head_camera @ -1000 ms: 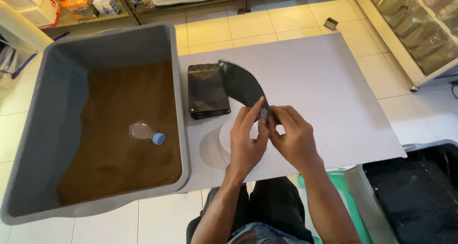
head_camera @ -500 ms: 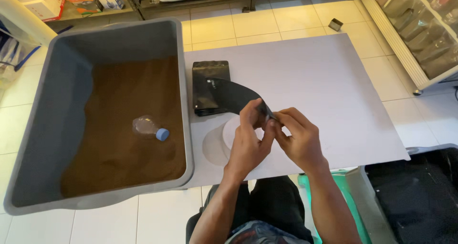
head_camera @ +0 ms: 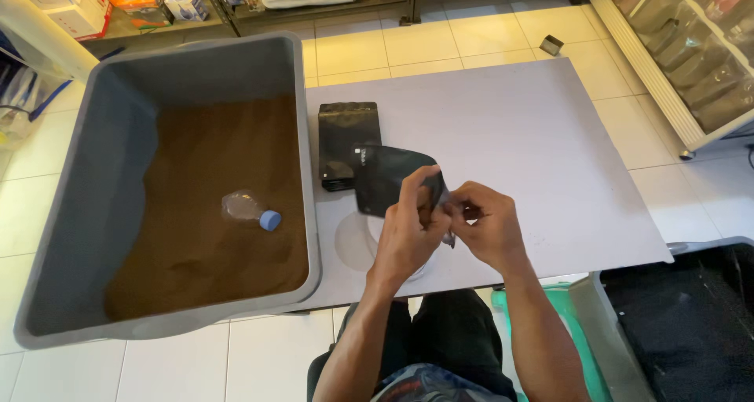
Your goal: The person scoops brown granular material from a large bin into black pouches using a plastic scoop. Each filled pouch is placed on a digital scale, then folded and set aside in a tray. The process is repeated for multiple pouches.
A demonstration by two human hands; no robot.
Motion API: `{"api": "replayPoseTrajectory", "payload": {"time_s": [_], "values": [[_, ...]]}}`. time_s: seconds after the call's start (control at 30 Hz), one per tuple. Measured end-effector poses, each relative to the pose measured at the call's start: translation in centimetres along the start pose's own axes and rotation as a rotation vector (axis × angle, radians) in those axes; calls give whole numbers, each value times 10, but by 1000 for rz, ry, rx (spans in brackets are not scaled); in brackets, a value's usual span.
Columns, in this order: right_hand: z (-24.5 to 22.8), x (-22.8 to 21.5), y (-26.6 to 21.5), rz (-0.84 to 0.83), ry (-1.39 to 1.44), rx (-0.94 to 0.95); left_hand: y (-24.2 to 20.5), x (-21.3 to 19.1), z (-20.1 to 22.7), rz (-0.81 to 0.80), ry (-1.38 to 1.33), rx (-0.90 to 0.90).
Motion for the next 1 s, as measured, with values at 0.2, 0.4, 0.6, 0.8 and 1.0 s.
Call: {"api": "replayPoseTrajectory", "payload": {"time_s": [0.2,0.4,0.6,0.8,1.0], "values": [[-113,-14,2,354,-536,-525,2,-15,8,197,80,74],[-102,-16,-22,512,-783,-798,-2,-1,17,289,50,152],[-96,-21,-8,197,-553,-397,5,18,52,298,426,412],[-6,-37,-26,-131,159,174,-3,37,68,175,582,612],[77,-28,-50,-121,939,47,-1,44,85,50,547,699]]}}
Point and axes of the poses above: each hand's wrist, its own y-axis towards the middle knuckle, its own x-axis out of the palm, z = x × y, the point moved 8 cm from there along y, towards the middle knuckle, and after that the axes turned 2 degrees about -y, right-handed, at the moved point
